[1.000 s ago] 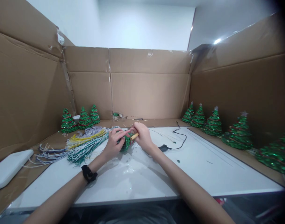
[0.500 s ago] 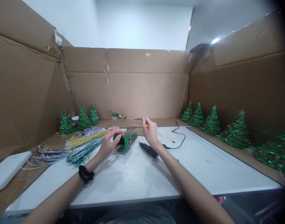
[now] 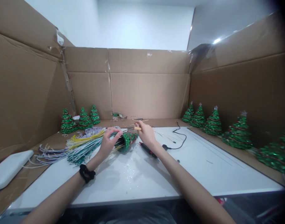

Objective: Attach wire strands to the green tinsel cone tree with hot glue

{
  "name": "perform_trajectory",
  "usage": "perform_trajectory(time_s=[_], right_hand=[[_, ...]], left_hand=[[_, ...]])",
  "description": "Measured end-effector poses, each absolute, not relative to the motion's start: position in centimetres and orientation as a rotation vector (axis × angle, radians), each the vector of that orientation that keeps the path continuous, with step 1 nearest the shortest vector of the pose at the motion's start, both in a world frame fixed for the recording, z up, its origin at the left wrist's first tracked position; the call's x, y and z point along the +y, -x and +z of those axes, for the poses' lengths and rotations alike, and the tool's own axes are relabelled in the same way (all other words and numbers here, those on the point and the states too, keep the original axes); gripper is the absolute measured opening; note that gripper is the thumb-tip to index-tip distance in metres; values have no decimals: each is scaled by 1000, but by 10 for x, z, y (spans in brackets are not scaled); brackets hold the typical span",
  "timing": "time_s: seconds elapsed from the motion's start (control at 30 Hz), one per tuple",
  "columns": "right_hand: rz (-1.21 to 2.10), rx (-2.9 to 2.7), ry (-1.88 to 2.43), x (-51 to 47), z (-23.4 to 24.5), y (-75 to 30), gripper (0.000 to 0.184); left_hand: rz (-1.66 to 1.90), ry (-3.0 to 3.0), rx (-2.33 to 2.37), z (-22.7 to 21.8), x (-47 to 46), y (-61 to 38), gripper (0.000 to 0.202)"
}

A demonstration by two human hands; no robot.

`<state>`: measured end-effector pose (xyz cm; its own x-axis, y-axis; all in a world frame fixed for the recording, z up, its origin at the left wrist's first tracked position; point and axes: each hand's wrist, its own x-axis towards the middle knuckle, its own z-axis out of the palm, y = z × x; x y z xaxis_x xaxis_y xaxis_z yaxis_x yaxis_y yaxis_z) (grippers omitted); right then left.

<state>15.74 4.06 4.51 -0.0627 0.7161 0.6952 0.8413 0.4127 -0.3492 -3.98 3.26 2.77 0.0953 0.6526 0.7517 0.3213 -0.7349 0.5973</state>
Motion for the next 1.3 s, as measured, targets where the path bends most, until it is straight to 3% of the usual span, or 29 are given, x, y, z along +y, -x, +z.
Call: perform_trajectory(time_s=[0.33, 0.97, 1.13, 1.3], right_hand=[[-266, -1937, 833, 26, 34, -137, 21], [-892, -1883, 822, 32, 32, -141, 24], [-846, -1872, 894, 32, 32, -141, 22], [-592, -1815, 948, 31, 33, -141, 14]], left_hand=[[1574, -2048, 896, 26, 36, 39, 27], [1344, -1913, 703, 29, 25, 35, 28], [1304, -1897, 611, 25, 28, 37, 33], [1300, -1920, 629, 27, 27, 37, 28]])
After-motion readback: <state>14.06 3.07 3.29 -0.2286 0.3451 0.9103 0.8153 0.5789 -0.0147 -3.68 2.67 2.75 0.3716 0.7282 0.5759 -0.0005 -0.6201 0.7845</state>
